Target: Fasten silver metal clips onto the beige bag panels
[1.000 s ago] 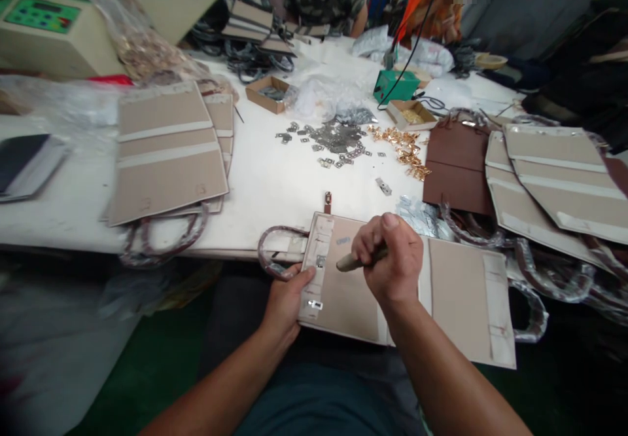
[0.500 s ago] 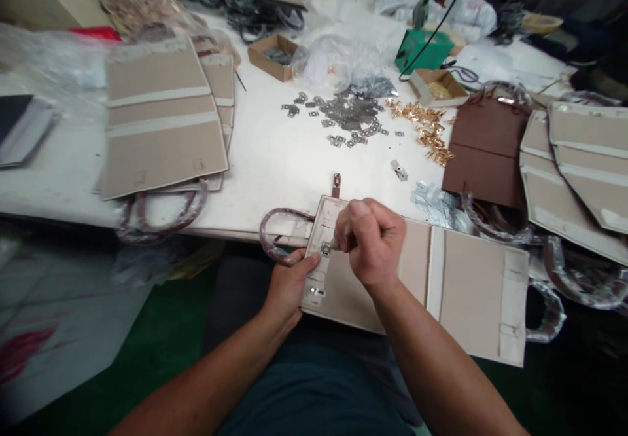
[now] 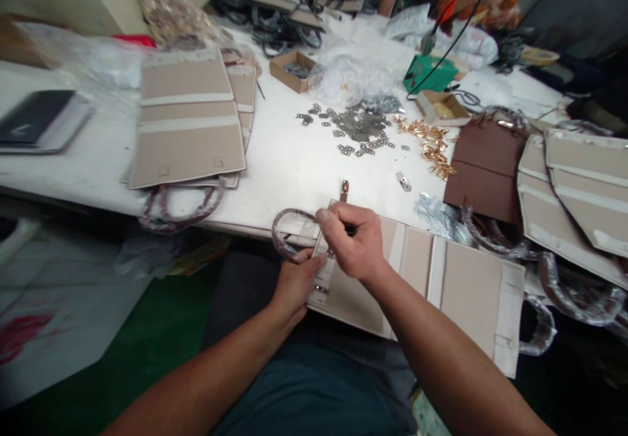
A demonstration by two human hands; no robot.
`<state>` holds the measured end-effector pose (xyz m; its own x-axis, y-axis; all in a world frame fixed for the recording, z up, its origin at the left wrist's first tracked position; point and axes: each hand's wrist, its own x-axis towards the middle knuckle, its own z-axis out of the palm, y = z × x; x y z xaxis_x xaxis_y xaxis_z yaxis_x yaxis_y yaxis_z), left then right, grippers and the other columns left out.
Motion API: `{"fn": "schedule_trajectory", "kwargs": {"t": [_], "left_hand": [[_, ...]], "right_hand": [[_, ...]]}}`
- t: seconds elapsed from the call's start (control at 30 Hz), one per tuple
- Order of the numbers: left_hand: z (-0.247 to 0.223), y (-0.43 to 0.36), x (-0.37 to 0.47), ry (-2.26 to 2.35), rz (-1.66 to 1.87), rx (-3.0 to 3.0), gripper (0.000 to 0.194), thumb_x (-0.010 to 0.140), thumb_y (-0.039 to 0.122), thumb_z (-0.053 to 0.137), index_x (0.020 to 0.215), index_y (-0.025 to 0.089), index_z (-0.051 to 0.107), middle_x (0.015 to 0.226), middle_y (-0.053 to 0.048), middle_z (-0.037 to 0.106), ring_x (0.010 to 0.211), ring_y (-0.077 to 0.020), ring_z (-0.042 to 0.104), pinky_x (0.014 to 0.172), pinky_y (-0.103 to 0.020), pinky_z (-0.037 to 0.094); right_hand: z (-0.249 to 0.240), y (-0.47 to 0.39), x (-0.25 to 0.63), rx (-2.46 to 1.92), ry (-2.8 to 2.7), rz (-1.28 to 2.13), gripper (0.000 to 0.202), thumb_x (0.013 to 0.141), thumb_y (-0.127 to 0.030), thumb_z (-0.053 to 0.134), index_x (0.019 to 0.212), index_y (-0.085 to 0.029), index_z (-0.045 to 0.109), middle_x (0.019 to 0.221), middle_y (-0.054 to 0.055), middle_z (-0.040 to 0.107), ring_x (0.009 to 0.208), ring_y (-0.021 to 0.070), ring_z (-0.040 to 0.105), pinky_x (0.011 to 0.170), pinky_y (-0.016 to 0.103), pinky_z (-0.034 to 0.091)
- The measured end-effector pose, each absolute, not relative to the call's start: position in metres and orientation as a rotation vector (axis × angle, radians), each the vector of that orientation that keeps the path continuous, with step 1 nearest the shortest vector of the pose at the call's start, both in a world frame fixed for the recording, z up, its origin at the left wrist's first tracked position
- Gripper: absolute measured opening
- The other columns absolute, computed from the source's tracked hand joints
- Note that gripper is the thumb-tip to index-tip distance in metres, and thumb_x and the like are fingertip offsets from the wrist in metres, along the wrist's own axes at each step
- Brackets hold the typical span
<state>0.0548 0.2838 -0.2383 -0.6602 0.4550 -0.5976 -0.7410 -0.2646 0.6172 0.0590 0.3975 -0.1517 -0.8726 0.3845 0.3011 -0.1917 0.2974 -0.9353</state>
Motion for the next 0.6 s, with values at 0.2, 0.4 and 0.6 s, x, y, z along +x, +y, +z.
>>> {"fn": "schedule_trajectory", "kwargs": {"t": [0.2,0.4,0.6], "left_hand": [[-0.239,0.284,0.055,1.194,1.997,-0.409,0.028,0.059,0.032,0.085,0.078,0.014,0.073,0.065,-0.004,0.07,0.055,-0.0153,0.062,0.054,-0.024,0.046],[-0.233,0.279,0.06,1.229,1.994,-0.366,0.035,0.058,0.033,0.086,0.084,0.012,0.073,0.066,-0.005,0.072,0.058,-0.0198,0.067,0.059,-0.029,0.052],[-0.228,0.276,0.07,1.211,1.984,-0.367,0.041,0.058,0.034,0.089,0.087,0.012,0.072,0.069,-0.005,0.072,0.064,-0.0209,0.069,0.062,-0.028,0.052]], "right_hand": [[-0.161,0.404,0.073,-0.23,-1.932,1.648,0.055,0.1,-0.054,0.061,0.056,-0.024,0.048,0.05,-0.003,0.047,0.046,0.0128,0.043,0.048,0.028,0.036],[-0.162,0.437,0.109,-0.623,-2.425,1.117,0.041,0.096,-0.049,0.069,0.067,-0.02,0.064,0.059,-0.002,0.06,0.057,0.0148,0.054,0.058,0.028,0.04],[-0.188,0.451,0.1,-0.706,-2.809,0.647,0.022,0.098,-0.036,0.065,0.114,-0.03,0.079,0.113,0.003,0.075,0.095,0.0231,0.07,0.078,0.032,0.047]]}}
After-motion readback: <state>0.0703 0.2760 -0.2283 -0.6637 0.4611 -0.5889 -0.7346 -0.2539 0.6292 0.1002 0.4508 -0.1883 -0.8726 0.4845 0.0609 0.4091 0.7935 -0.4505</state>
